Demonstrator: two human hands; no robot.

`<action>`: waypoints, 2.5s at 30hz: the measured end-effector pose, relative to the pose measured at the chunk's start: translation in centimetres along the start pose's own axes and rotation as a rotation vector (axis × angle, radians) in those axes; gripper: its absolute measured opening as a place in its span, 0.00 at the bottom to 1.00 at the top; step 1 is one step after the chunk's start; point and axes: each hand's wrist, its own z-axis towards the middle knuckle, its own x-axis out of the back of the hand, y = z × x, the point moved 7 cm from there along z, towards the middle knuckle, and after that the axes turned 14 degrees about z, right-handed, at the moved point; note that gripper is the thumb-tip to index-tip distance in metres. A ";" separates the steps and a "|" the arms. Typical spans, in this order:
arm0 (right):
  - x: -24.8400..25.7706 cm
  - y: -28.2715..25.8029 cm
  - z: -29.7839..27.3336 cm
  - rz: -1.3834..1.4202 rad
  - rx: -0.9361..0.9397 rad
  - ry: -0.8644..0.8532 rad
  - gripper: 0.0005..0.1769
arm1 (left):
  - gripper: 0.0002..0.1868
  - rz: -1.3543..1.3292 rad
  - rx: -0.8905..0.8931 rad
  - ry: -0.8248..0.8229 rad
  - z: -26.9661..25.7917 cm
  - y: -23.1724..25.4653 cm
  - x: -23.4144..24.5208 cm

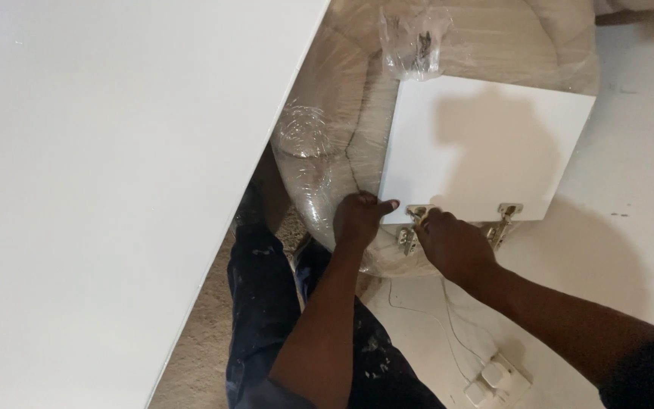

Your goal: Attaching metal hinges to a white cabinet door panel using a manual screwdriver.

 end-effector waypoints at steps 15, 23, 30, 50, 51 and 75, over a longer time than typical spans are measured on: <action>-2.5 3.2 2.0 0.667 -0.231 0.178 0.30 | 0.21 -0.022 -0.029 0.013 1.8 -1.3 -0.5; 0.1 0.5 -0.1 0.079 0.050 0.080 0.22 | 0.17 0.010 0.003 -0.030 1.8 -2.0 -0.9; -3.5 4.4 2.1 1.173 -0.407 0.200 0.17 | 0.21 0.049 -0.048 -0.009 -0.2 0.8 0.5; -4.4 6.2 4.1 0.632 -0.230 0.073 0.25 | 0.19 0.018 -0.028 -0.006 2.8 -2.0 -1.4; -5.7 7.4 4.8 0.867 -0.344 0.068 0.26 | 0.19 0.010 -0.007 -0.016 3.1 -3.1 -1.5; -1.2 0.2 0.5 -0.042 0.095 0.081 0.21 | 0.18 0.095 -0.048 -0.014 2.8 -2.2 -1.3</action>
